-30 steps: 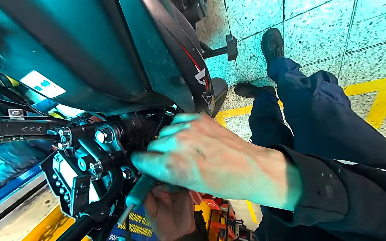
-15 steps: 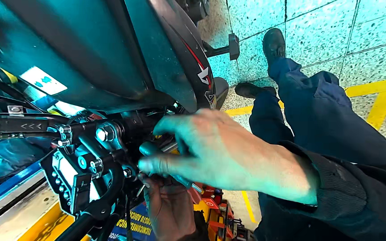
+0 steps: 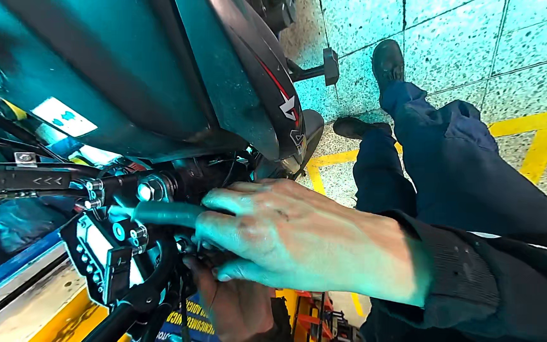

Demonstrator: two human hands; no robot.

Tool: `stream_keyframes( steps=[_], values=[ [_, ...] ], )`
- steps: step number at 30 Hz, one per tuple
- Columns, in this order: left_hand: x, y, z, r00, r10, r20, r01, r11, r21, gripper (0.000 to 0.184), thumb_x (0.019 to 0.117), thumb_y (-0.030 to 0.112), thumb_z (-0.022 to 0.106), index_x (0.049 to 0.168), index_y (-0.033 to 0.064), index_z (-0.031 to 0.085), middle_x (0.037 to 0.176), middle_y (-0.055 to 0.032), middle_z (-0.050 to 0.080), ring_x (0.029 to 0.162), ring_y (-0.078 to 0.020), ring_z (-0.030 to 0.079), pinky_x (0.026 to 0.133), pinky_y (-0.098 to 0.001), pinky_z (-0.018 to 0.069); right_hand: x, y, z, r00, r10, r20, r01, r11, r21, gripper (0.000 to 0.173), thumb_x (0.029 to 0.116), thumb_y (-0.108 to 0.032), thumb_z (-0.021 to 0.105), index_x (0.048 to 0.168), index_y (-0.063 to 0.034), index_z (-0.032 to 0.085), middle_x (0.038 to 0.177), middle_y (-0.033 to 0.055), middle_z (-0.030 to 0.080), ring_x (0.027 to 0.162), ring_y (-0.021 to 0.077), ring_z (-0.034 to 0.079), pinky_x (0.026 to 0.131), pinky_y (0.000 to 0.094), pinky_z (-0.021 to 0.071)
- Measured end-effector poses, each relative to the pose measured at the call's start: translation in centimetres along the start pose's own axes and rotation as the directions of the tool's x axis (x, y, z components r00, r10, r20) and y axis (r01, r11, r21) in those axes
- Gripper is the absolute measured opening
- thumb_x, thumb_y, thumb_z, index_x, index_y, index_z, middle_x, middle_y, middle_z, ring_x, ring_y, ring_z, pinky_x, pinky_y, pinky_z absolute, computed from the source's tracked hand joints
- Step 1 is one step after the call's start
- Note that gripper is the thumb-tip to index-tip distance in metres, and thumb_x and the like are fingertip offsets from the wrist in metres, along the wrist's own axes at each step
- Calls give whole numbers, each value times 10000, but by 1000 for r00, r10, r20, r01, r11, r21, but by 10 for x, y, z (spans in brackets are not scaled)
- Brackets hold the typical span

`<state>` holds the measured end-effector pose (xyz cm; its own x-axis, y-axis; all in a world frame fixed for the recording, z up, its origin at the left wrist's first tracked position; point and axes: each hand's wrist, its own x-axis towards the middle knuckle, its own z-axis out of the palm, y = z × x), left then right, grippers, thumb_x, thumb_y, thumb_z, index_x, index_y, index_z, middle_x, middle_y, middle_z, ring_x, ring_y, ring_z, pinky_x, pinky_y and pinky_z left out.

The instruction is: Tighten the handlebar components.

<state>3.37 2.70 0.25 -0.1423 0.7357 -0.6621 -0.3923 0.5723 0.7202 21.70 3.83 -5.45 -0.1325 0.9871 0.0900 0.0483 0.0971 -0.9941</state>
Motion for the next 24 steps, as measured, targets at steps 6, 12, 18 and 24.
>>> stream_keyframes(
  steps=[6,12,18,24],
  values=[
    [-2,-5,-1,997,53,-54,-50,997,56,355,1075,372,462,976,113,685,884,-18,706,907,-132,710,856,-337,599,5,-4,2,931,317,-181,-278,937,214,402,965,-530,648,1071,-141,642,790,-32,634,713,111,646,593,340,546],
    [-5,-4,-3,997,15,-78,-13,999,31,327,1068,344,473,1068,90,680,1012,-68,729,1001,-178,718,871,-377,610,16,-17,-6,891,449,-65,-451,893,-19,377,932,-589,649,950,-213,667,678,-56,581,618,126,614,495,352,464],
    [-6,-6,7,993,44,-107,-48,998,-33,355,1077,344,419,1041,97,671,966,-65,730,978,-183,726,853,-400,616,19,-6,4,994,26,-111,-27,1000,-9,149,997,-160,603,911,-160,724,772,-16,657,829,163,649,809,390,497],
    [-3,-2,2,994,35,-106,-35,999,9,373,1069,349,459,928,92,689,830,-43,715,824,-152,729,773,-341,623,19,6,3,976,-179,-122,193,975,109,148,968,-114,631,1004,-101,774,1324,88,659,1279,219,582,1044,357,483]
  ],
)
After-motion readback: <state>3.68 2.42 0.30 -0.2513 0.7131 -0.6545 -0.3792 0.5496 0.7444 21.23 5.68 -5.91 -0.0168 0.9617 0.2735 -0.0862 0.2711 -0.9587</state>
